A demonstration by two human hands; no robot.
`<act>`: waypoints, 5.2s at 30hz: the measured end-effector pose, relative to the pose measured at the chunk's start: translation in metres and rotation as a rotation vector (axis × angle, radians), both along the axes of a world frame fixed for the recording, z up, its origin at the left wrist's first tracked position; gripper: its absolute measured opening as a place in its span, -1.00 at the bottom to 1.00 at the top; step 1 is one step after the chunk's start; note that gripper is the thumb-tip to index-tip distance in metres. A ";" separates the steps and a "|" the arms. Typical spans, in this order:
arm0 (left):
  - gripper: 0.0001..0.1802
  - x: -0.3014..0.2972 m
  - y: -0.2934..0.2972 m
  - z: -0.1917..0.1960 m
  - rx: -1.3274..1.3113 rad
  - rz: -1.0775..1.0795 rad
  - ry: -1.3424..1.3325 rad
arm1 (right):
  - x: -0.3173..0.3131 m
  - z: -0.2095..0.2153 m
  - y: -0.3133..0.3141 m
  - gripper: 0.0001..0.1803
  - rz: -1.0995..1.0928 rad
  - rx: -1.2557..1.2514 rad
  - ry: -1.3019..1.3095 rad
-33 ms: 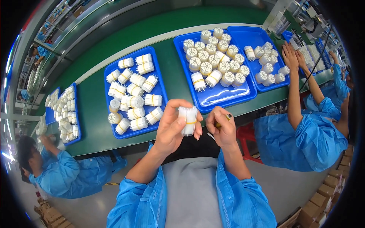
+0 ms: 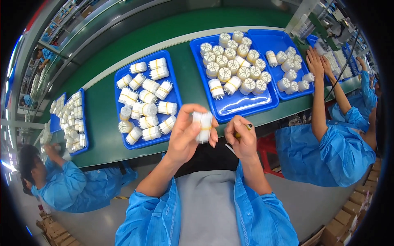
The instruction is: The person assembles small cylindrical plastic components using a handheld tool.
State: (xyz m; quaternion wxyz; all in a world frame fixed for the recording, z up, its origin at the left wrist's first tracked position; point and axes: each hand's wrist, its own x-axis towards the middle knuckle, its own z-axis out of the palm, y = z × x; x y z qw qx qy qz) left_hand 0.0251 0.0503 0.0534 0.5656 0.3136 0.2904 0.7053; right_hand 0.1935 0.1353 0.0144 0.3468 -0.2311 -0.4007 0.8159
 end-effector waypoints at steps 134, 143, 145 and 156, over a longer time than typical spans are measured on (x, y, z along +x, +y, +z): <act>-0.63 0.007 -0.012 -0.002 0.040 -0.079 -0.024 | -0.001 -0.006 -0.008 -0.52 0.019 0.090 0.093; -0.53 -0.100 -0.011 0.015 -0.084 0.466 0.346 | 0.013 -0.013 0.001 -0.54 -0.030 0.088 0.143; -0.52 -0.142 0.002 0.018 -0.167 0.638 0.663 | 0.015 -0.013 0.002 -0.56 -0.039 0.090 0.127; -0.52 -0.225 0.095 -0.033 -0.408 0.777 1.837 | 0.020 -0.012 0.008 -0.56 -0.148 0.115 0.041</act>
